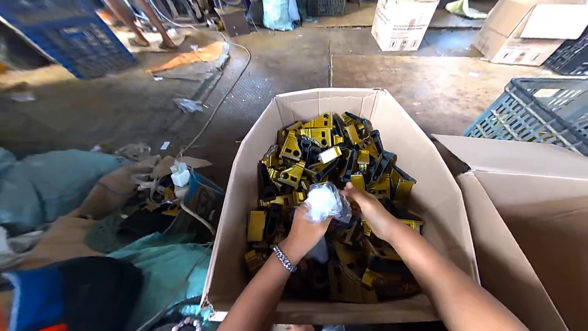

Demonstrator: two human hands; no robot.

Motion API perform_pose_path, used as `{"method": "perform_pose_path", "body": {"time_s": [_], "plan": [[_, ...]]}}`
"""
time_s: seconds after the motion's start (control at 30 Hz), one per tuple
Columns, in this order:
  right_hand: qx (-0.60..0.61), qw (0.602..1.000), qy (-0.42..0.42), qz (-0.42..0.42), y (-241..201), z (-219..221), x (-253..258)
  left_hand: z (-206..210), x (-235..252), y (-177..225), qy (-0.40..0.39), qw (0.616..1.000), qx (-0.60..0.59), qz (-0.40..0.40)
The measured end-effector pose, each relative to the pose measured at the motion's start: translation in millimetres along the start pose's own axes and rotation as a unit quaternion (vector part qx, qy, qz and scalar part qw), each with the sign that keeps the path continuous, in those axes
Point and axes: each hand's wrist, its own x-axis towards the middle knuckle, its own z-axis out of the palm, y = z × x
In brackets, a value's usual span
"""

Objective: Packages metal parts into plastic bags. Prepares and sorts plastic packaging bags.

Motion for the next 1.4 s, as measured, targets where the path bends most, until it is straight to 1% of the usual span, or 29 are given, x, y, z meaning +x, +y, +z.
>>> {"method": "perform_pose_path", "body": {"time_s": [0.07, 0.13, 0.2, 0.27, 0.37, 0.43, 0.5, 0.53, 0.57, 0.6, 0.63, 0.67, 0.7, 0.73, 0.77, 0.8, 0.83, 0.87, 0.9, 0.93, 0.97, 1.03, 1.07, 1.1, 1.13, 1.23, 1.27, 1.33, 1.4], "plan": [[0.001, 0.996, -0.055, -0.069, -10.2, -3.3, -12.7, -2.0, 2.7, 2.3, -0.023, 0.993, -0.052, -0.1], [0.001, 0.994, -0.057, -0.09, -15.5, -12.8, -9.6, 2.2, 4.3, 6.6, 0.006, 0.986, -0.087, -0.143], [0.017, 0.995, -0.069, -0.067, -18.8, -17.8, -5.9, 3.6, 4.1, -2.1, 0.012, 0.992, -0.09, -0.083], [0.018, 0.991, -0.116, -0.065, -15.2, -9.8, -9.8, 8.9, 2.8, -7.9, 0.019, 0.995, -0.085, -0.042], [0.0, 0.993, -0.094, -0.077, -3.7, -8.6, -6.2, 10.7, 3.0, 5.8, -0.053, 0.971, -0.197, -0.125], [-0.002, 0.996, -0.051, -0.07, -7.4, -10.5, -3.2, 10.5, 4.0, 14.4, -0.108, 0.948, -0.248, -0.167], [-0.008, 0.998, -0.014, -0.054, -11.8, -7.3, -5.8, 14.2, 4.3, 15.1, -0.125, 0.93, -0.277, -0.204], [-0.006, 0.998, -0.032, -0.047, -12.2, -8.0, -9.1, 12.7, 6.5, 14.7, -0.112, 0.933, -0.265, -0.215], [-0.004, 0.996, -0.075, -0.046, -13.0, -11.4, -13.0, 6.4, 12.1, 12.3, -0.073, 0.952, -0.213, -0.207], [-0.006, 0.992, -0.121, -0.041, -14.5, -15.7, -17.6, -4.1, 19.7, 7.9, -0.028, 0.976, -0.106, -0.187], [-0.019, 0.99, -0.136, -0.037, -15.6, -19.1, -22.1, -17.4, 26.0, -2.0, -0.001, 0.988, 0.013, -0.153], [-0.036, 0.992, -0.118, -0.035, -18.0, -21.7, -24.7, -29.1, 30.2, -15.4, 0.028, 0.991, 0.08, -0.106], [-0.044, 0.996, -0.074, -0.037, -20.3, -22.0, -23.6, -37.4, 31.8, -23.8, 0.051, 0.991, 0.095, -0.073], [-0.047, 0.998, -0.031, -0.041, -21.4, -20.2, -19.7, -37.1, 29.6, -23.6, 0.055, 0.995, 0.057, -0.056], [-0.066, 0.996, -0.016, -0.05, -23.2, -16.9, -16.1, -29.1, 24.4, -14.8, 0.015, 0.998, -0.038, -0.057], [-0.108, 0.991, -0.044, -0.058, -27.1, -13.5, -15.0, -15.4, 18.3, -3.8, -0.05, 0.985, -0.144, -0.08], [-0.168, 0.979, -0.104, -0.057, -33.5, -11.2, -15.9, -1.1, 13.2, 5.7, -0.113, 0.961, -0.227, -0.111], [-0.225, 0.959, -0.167, -0.045, -40.5, -11.3, -17.0, 8.0, 10.0, 12.3, -0.153, 0.943, -0.26, -0.139], [-0.259, 0.942, -0.209, -0.038, -45.3, -15.6, -17.8, 7.0, 9.1, 14.0, -0.18, 0.936, -0.26, -0.157], [-0.271, 0.935, -0.223, -0.042, -46.9, -25.0, -17.8, 2.1, 9.9, 12.5, -0.174, 0.944, -0.227, -0.162], [-0.263, 0.941, -0.204, -0.055, -45.6, -39.2, -16.8, -3.3, 11.8, 8.7, -0.144, 0.961, -0.174, -0.157], [-0.228, 0.965, -0.112, -0.064, -34.1, -68.8, -12.0, -12.0, 13.9, -2.6, -0.08, 0.988, -0.054, -0.118], [-0.245, 0.965, -0.091, -0.026, -26.2, -79.9, -10.7, -14.4, 13.4, -9.5, -0.062, 0.995, -0.002, -0.082], [-0.297, 0.949, -0.098, 0.031, -15.7, -87.5, -10.5, -16.4, 14.1, -17.7, -0.042, 0.998, 0.036, -0.042], [-0.361, 0.919, -0.131, 0.087, -0.4, -90.1, -11.2, -17.7, 16.1, -22.4, -0.03, 0.998, 0.054, -0.024], [-0.553, 0.773, -0.265, 0.162, 51.5, -71.2, -14.2, -14.5, 23.9, -25.6, -0.011, 0.998, 0.046, -0.037], [-0.586, 0.743, -0.279, 0.161, 62.6, -63.1, -13.8, -13.8, 25.8, -25.3, -0.008, 0.998, 0.044, -0.041], [-0.615, 0.721, -0.284, 0.143, 68.8, -51.0, -13.8, -11.4, 25.0, -26.7, 0.0, 0.999, 0.04, -0.035], [-0.617, 0.719, -0.301, 0.105, 64.8, -46.9, -10.3, -11.3, 23.4, -30.2, 0.016, 0.999, 0.037, -0.022]]}}
